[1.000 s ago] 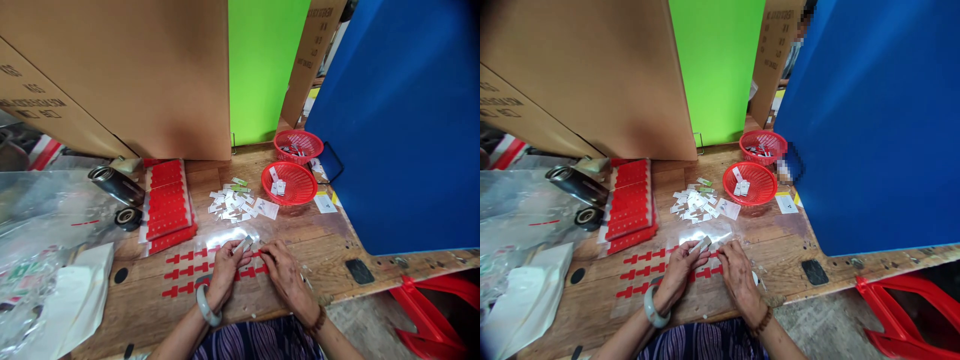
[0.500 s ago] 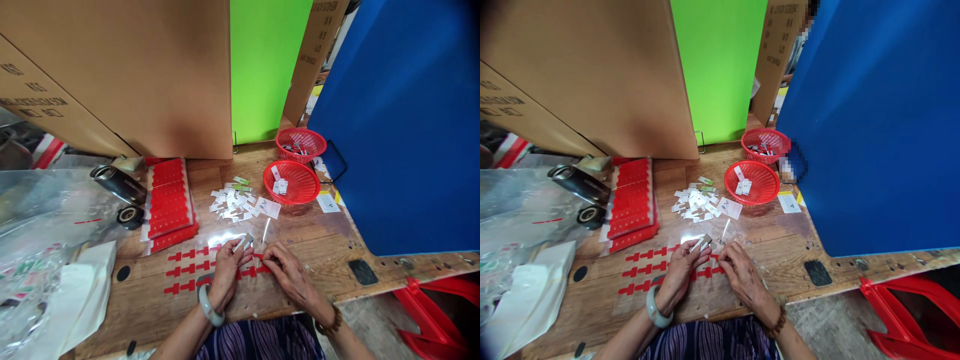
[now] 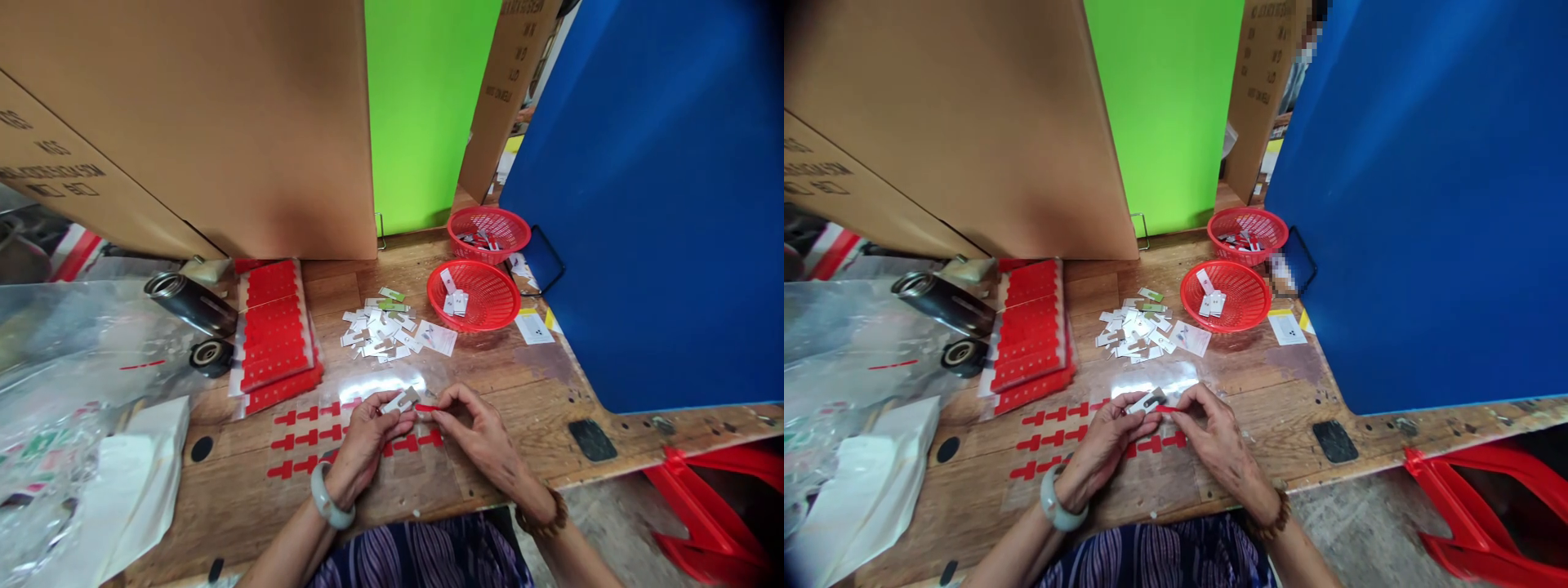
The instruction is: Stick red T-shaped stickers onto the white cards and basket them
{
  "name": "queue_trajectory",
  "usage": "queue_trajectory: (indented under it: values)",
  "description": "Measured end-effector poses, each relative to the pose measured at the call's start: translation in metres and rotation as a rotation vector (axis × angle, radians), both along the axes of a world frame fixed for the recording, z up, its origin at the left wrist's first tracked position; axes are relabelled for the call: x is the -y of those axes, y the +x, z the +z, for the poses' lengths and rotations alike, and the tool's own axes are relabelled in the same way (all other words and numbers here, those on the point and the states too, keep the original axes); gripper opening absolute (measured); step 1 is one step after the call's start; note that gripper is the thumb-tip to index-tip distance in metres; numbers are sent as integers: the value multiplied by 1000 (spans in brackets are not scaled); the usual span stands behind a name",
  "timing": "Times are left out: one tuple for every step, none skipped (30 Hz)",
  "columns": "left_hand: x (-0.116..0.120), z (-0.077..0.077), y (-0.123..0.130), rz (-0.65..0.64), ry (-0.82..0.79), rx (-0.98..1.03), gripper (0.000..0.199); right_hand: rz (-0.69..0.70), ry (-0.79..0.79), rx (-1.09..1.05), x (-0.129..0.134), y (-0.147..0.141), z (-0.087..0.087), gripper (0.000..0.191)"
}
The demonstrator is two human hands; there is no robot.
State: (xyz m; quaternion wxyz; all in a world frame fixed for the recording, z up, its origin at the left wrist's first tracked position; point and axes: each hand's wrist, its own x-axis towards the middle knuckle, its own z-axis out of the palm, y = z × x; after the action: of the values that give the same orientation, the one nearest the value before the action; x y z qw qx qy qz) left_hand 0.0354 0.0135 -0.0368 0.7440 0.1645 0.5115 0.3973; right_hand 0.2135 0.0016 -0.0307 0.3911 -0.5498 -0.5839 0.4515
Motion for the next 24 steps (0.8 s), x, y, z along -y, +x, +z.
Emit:
queue_trajectory:
  values:
    - [1, 2, -2, -34, -8, 11, 30, -3, 9, 7, -1, -3, 2, 9]
    - [2, 4, -4, -62, -9, 21, 32, 5, 16, 13, -3, -5, 3, 9]
    - [2, 7, -5, -84, -6, 29, 33, 19, 22, 23, -4, -7, 3, 9]
    - [3, 9, -7, -99, -2, 33, 33, 36, 26, 35, -5, -9, 3, 9]
    - [4, 12, -8, -110, 1, 35, 34, 54, 30, 48, -5, -10, 2, 9]
    - [4, 14, -9, -118, 1, 34, 34, 70, 35, 58, -5, -11, 0, 9]
    - [4, 16, -10, -127, -2, 31, 35, 85, 38, 66, -6, -12, -1, 9]
    - [4, 18, -10, -135, -6, 27, 35, 99, 41, 71, -6, -12, -2, 9]
    - [4, 19, -10, -143, -9, 21, 35, 111, 42, 73, -6, -12, -3, 9]
    - [4, 19, -11, -153, -9, 14, 36, 122, 41, 74, -6, -12, -4, 9]
    - [4, 19, -11, -164, -7, 8, 37, 132, 41, 76, -6, -12, -5, 9]
    - [4, 19, -11, -175, -3, 3, 38, 140, 42, 79, -5, -11, -5, 9]
    - [4, 19, -11, -186, -1, -1, 40, 147, 44, 83, -5, -11, -4, 9]
    - [4, 19, -11, -194, -1, -4, 41, 153, 48, 87, -5, -11, -4, 9]
    - [4, 19, -11, -200, -3, -5, 43, 159, 50, 90, -5, -11, -3, 9]
    - [3, 20, -11, -202, -6, -5, 44, 165, 52, 93, -5, -11, -2, 10]
    - [3, 21, -11, -201, -9, -6, 44, 170, 51, 95, -5, -11, -1, 10]
    - [3, 22, -11, -199, -11, -6, 45, 173, 49, 97, -5, -11, 0, 10]
    - [3, 22, -11, -196, -11, -6, 45, 174, 46, 98, -5, -11, 0, 10]
    - [3, 23, -10, -194, -11, -7, 44, 175, 45, 101, -5, -11, 1, 10]
    - [3, 24, -10, -192, -10, -9, 43, 176, 46, 103, -5, -11, 1, 10]
    - [3, 24, -10, -191, -8, -12, 41, 176, 49, 104, -5, -12, 2, 10]
    - [3, 25, -10, -191, -6, -14, 40, 176, 52, 103, -5, -12, 2, 11]
    - [3, 25, -10, -190, -5, -15, 40, 176, 55, 102, -5, -12, 2, 11]
